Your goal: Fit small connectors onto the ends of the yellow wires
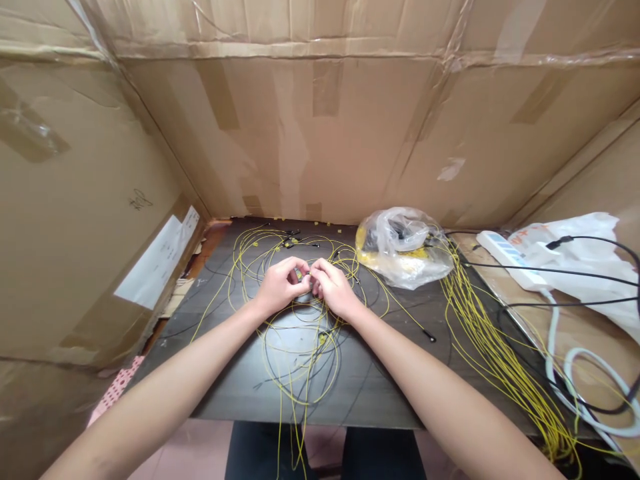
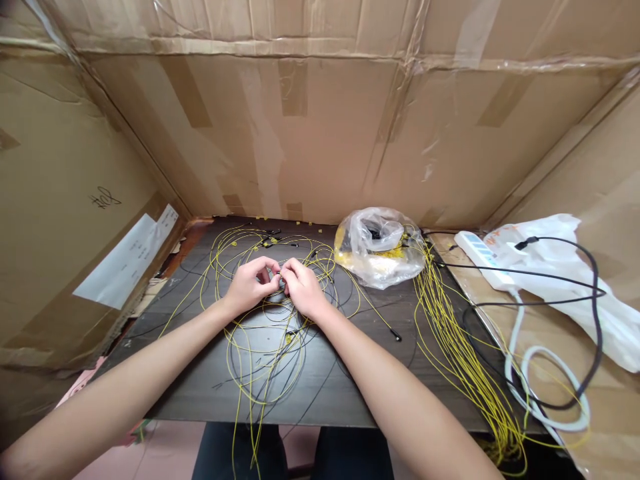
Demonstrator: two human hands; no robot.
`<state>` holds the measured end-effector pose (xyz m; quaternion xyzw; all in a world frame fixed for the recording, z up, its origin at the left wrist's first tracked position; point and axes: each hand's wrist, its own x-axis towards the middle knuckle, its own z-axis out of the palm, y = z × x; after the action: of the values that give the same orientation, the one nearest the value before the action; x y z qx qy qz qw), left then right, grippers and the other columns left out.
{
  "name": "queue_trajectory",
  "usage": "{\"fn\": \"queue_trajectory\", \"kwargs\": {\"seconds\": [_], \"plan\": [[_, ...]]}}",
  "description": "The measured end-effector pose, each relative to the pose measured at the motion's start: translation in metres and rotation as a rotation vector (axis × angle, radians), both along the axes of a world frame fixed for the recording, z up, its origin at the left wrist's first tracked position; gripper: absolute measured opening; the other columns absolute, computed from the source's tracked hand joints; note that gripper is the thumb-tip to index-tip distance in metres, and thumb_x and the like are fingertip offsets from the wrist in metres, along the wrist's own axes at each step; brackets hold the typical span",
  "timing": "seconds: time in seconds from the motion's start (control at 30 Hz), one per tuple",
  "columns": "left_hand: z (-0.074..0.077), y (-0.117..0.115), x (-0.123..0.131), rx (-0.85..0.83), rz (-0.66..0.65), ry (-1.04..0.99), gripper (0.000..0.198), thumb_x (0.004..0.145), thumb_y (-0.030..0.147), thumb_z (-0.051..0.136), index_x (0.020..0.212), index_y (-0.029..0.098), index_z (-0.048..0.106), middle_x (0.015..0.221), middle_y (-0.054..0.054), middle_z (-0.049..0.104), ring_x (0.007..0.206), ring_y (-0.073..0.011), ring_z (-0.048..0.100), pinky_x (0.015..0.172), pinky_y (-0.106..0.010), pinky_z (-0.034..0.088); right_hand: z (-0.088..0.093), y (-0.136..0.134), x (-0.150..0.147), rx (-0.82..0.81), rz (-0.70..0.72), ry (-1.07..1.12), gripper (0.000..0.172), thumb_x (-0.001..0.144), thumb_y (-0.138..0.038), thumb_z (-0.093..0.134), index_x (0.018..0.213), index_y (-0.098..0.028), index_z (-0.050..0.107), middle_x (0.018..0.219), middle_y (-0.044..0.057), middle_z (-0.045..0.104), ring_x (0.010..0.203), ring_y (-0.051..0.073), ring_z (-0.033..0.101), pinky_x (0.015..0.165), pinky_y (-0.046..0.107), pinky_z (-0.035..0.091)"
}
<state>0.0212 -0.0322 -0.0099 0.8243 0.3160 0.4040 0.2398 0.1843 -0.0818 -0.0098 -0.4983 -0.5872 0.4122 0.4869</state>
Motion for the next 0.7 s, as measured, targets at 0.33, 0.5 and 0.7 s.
{"fn": "queue_trajectory", "kwargs": {"seconds": [0.33, 0.5, 0.7], "plan": [[0.0045, -0.0044, -0.0018, 0.031, -0.02, 0.022, 0.007, 0.085, 0.021, 0.065, 0.091, 0.019, 0.066, 0.078, 0.003, 0.067, 0.055, -0.0079, 0.054, 0.059, -0.02, 0.046, -0.0038, -0.0005, 0.001, 0.022, 0.012, -0.05, 0.034, 0.099, -0.048, 0.042, 0.077, -0.023, 0.049, 0.06, -0.004, 0.053, 0.056, 0.013, 0.05, 0.059, 0.026, 0.039], [0.0043, -0.0064, -0.001, 0.026, -0.017, 0.025, 0.007, 0.085, 0.022, 0.065, 0.091, 0.019, 0.066, 0.08, 0.002, 0.067, 0.056, -0.0086, 0.054, 0.061, -0.022, 0.046, -0.0063, 0.001, 0.0009, 0.014, 0.013, -0.045, 0.044, 0.099, -0.06, 0.041, 0.076, -0.023, 0.048, 0.059, -0.004, 0.05, 0.055, 0.014, 0.049, 0.056, 0.027, 0.039], [0.0025, -0.0045, 0.0, -0.02, -0.045, 0.042, 0.009, 0.083, 0.022, 0.064, 0.091, 0.019, 0.063, 0.083, 0.001, 0.067, 0.057, -0.0086, 0.056, 0.06, -0.022, 0.046, -0.0053, 0.0025, -0.0007, -0.019, 0.022, 0.002, 0.05, 0.095, -0.068, 0.043, 0.075, -0.022, 0.051, 0.062, -0.002, 0.05, 0.054, 0.014, 0.048, 0.054, 0.027, 0.04]]}}
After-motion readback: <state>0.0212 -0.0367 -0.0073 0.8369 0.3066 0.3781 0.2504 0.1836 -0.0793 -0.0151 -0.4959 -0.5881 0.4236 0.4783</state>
